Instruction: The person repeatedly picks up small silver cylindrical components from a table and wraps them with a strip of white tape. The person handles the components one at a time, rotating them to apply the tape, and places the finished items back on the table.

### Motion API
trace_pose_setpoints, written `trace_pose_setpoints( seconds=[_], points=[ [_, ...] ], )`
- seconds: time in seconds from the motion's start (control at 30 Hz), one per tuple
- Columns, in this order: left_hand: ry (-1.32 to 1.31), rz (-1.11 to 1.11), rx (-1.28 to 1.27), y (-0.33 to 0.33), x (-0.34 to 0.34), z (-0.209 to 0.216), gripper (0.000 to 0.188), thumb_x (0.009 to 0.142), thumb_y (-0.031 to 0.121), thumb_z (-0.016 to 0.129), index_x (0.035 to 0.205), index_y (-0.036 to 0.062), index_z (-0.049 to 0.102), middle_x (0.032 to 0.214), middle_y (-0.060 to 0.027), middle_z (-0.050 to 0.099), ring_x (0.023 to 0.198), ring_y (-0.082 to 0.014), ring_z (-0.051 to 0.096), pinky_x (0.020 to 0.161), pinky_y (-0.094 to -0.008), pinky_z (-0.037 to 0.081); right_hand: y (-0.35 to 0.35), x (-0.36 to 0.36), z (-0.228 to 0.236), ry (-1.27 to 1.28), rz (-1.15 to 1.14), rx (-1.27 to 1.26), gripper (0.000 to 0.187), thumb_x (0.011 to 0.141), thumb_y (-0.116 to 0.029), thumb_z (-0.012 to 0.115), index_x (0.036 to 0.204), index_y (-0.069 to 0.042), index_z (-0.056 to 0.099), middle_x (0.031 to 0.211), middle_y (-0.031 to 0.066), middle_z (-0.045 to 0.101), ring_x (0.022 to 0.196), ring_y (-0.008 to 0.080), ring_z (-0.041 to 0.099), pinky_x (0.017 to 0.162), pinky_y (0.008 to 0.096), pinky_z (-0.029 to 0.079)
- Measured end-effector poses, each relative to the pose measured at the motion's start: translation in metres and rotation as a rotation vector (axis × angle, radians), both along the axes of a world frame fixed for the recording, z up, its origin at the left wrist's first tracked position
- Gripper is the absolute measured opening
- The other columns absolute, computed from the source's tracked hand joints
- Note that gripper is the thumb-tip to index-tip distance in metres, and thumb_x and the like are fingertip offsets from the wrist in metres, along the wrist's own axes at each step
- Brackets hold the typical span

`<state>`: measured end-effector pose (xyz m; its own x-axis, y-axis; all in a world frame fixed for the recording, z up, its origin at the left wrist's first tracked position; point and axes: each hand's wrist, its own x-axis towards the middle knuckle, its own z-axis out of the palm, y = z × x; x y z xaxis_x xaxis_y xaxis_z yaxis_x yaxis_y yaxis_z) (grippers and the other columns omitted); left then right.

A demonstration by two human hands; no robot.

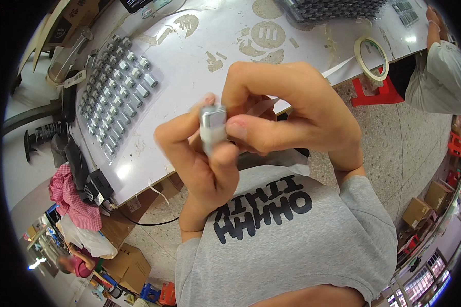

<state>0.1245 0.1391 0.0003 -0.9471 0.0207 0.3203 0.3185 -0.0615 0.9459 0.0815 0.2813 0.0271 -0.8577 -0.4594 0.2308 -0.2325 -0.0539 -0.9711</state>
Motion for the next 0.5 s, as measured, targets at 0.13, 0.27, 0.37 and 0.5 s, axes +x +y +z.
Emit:
trace_pose_setpoints(
  seconds=[0.13,0.27,0.37,0.5],
  points=[
    [-0.026,0.015,-0.256,-0.007,-0.005,0.013,0.041,0.089,0.031,0.041,0.109,-0.0058,0.043,0.079,-0.0086,0.058,0.062,-0.0115,0.057,0.059,-0.0213,0.047,0.001,-0.001,-0.007,0.104,-0.076,0.087,0.011,0.076,-0.01,0.06,0.074,-0.001,0.053,0.059,0.0018,0.052,0.051,0.0058,0.045,0.046,0.0194,0.035],
    [0.02,0.112,-0.393,-0.005,-0.008,0.019,0.033,0.089,0.022,0.043,0.109,-0.0043,0.049,0.083,-0.0093,0.059,0.065,-0.0101,0.056,0.061,-0.02,0.045,-0.005,-0.002,-0.01,0.135,-0.145,0.146,0.016,0.078,-0.021,0.057,0.078,-0.005,0.056,0.058,0.0044,0.059,0.05,0.0162,0.056,0.046,0.0251,0.04],
    [-0.076,0.055,-0.317,-0.008,-0.005,0.024,0.032,0.088,0.017,0.046,0.112,-0.0031,0.048,0.083,-0.0078,0.058,0.065,-0.0103,0.054,0.061,-0.0207,0.044,-0.003,-0.003,-0.007,0.151,-0.125,0.204,0.015,0.078,-0.021,0.057,0.078,-0.005,0.056,0.057,0.0058,0.057,0.048,0.0177,0.054,0.045,0.0266,0.039],
    [0.0,0.014,-0.391,-0.012,-0.009,0.021,0.036,0.083,0.011,0.052,0.117,-0.0005,0.047,0.079,-0.0051,0.055,0.064,-0.011,0.051,0.06,-0.0222,0.043,0.003,-0.003,-0.003,0.185,-0.061,0.237,0.015,0.078,-0.019,0.056,0.077,-0.005,0.055,0.052,0.007,0.051,0.044,0.0187,0.048,0.044,0.0283,0.036]
  ],
)
